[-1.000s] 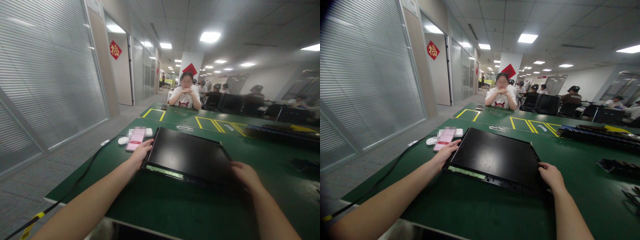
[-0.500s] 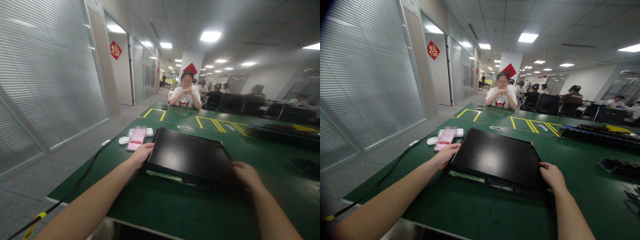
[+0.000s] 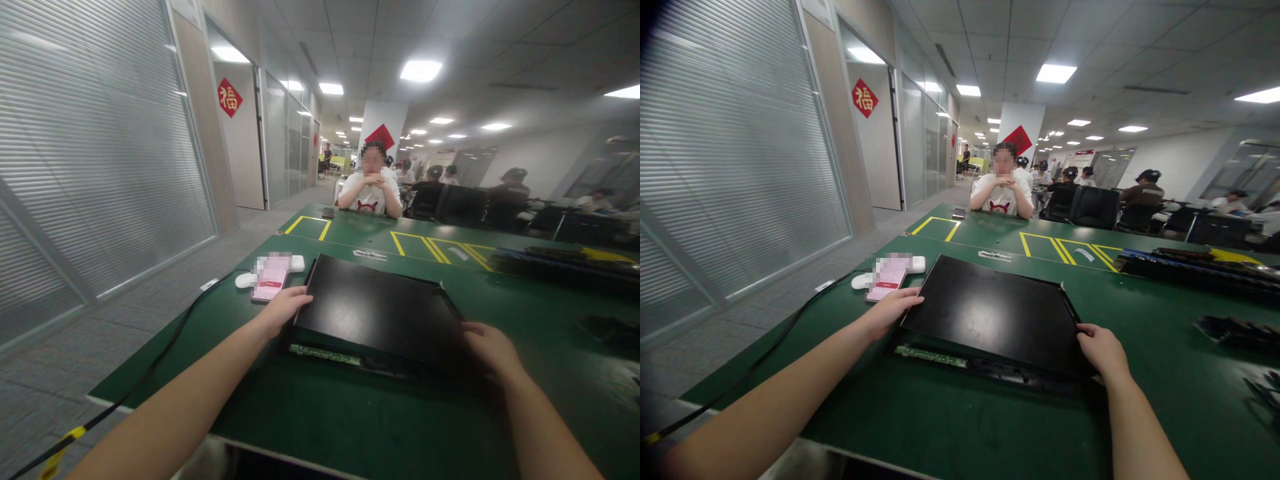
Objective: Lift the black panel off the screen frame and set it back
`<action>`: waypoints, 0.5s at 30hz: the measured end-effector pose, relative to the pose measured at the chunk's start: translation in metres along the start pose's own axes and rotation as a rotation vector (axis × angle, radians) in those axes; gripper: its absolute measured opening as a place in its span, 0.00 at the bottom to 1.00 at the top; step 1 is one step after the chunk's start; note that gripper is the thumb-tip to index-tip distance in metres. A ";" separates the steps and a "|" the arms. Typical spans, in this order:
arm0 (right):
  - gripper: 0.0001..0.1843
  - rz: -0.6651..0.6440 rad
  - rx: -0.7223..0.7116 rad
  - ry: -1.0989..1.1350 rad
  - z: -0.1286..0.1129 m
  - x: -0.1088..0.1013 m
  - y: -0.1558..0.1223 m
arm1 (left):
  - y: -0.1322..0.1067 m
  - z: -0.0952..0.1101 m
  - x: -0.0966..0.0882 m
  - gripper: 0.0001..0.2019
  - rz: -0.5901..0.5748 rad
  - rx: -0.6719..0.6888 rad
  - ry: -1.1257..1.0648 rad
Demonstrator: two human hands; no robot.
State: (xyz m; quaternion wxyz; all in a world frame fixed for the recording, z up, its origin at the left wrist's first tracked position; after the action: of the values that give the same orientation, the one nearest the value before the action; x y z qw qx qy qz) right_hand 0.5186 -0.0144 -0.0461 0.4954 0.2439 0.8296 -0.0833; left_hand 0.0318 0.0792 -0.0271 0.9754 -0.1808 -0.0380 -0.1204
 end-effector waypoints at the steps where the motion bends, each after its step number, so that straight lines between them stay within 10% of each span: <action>1: 0.21 0.004 -0.007 -0.003 -0.001 0.000 0.000 | -0.002 0.000 0.002 0.20 -0.025 -0.005 0.002; 15: 0.19 -0.007 -0.038 0.030 0.007 0.005 0.005 | -0.012 0.012 0.007 0.25 -0.044 0.060 0.041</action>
State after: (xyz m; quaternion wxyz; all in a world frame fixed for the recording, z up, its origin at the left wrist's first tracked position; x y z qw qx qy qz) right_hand 0.5243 -0.0106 -0.0533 0.4872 0.2325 0.8392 -0.0657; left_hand 0.0348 0.0709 -0.0105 0.9781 -0.1479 -0.0253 -0.1443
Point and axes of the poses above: each hand's wrist, its own y-axis towards the middle knuckle, its own x-axis out of the palm, z = x × y, the point moved 7 cm from there along y, towards the middle knuckle, and after that the axes turned 11 degrees about -x, right-handed, at the moved point
